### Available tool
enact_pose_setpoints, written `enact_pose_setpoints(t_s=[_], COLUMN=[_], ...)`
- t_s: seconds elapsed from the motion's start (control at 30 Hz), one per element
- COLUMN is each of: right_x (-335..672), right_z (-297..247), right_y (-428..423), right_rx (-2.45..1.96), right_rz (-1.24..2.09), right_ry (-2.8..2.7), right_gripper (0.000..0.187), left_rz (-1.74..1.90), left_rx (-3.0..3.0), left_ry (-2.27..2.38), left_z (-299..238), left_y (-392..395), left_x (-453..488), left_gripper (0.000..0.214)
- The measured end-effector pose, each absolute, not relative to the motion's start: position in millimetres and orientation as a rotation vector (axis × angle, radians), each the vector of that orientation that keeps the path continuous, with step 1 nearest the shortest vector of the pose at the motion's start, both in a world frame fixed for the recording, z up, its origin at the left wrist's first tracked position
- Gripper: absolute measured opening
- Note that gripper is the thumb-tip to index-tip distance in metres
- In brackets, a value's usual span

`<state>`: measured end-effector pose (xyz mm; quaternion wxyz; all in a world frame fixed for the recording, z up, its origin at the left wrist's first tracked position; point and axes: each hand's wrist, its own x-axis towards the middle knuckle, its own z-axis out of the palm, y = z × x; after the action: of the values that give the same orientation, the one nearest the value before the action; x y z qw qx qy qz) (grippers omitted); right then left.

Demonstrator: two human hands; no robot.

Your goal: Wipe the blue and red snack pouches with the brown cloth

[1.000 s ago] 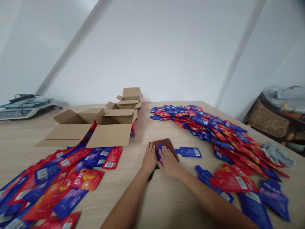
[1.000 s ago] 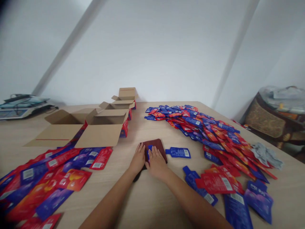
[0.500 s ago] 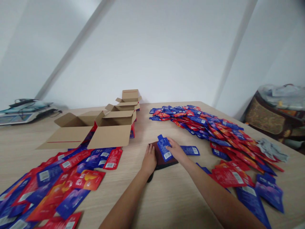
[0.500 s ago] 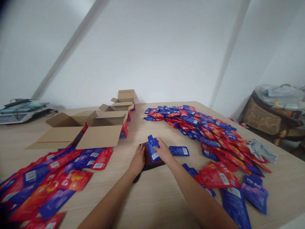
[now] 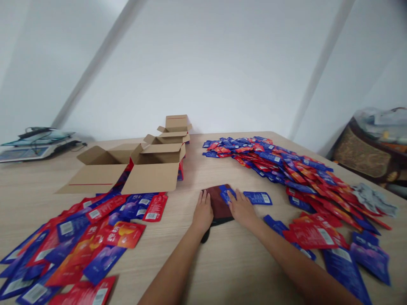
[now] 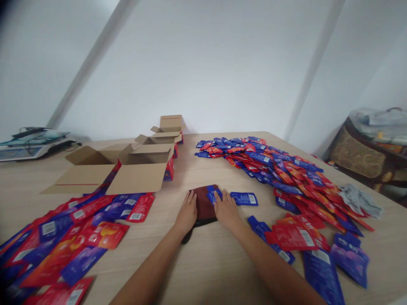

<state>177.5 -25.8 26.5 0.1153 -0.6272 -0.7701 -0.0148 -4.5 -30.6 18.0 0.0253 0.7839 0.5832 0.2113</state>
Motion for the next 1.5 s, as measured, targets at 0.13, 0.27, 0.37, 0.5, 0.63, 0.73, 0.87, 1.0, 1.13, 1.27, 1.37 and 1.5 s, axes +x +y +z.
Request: enact_pose_setpoints(t_s=[0.13,0.27,0.37,0.5,0.63,0.73,0.87,1.0,1.13,1.27,1.37,1.5], right_x=[189,178,162,150,148,150,149,146,165,219,262,283], right_z=[50,77,86,68,35,25,30,29,30,38,40,39], right_y=[-29,-34,-39,-38,-28,-15,-2,-16,-36,-31,-21,-17], right_rx=[-1.882,-1.836,-1.604,-1.502,-1.632,-1.700,-1.777,-1.766,-1.651,-1.731,-1.940,-1.981], right_rz=[-0.093,-0.153,-0.095,0.017,0.053,0.052,0.024,0.057,0.282,0.328,0.203,0.183], right_ry=[-2.247,-2.141,-2.194,-2.252,-2.310,-2.327,-2.284,-2.265,-2.341,-2.346,-2.359,-2.417], right_gripper=[0.044,0.049,0.044,0.045,0.047,0.048,0.048,0.048,0.049,0.060,0.073,0.067], left_rz=[0.654,0.659,0.654,0.642,0.628,0.616,0.625,0.654,0.779,0.807,0.570,0.347], left_rx=[2.427,2.430,2.437,2.450,2.459,2.470,2.487,2.519,2.535,2.611,2.694,2.707], left_ry=[1.809,1.810,1.810,1.824,1.838,1.833,1.844,1.837,1.847,1.625,1.355,1.365], left_z=[20,21,21,18,14,13,14,13,18,30,38,43], left_y=[-31,-31,-31,-30,-28,-27,-27,-27,-30,-42,-54,-62], left_x=[-5,-5,-5,-6,-6,-6,-5,-5,-4,5,18,30], left_gripper=[0.052,0.053,0.054,0.054,0.054,0.054,0.052,0.051,0.046,0.047,0.076,0.080])
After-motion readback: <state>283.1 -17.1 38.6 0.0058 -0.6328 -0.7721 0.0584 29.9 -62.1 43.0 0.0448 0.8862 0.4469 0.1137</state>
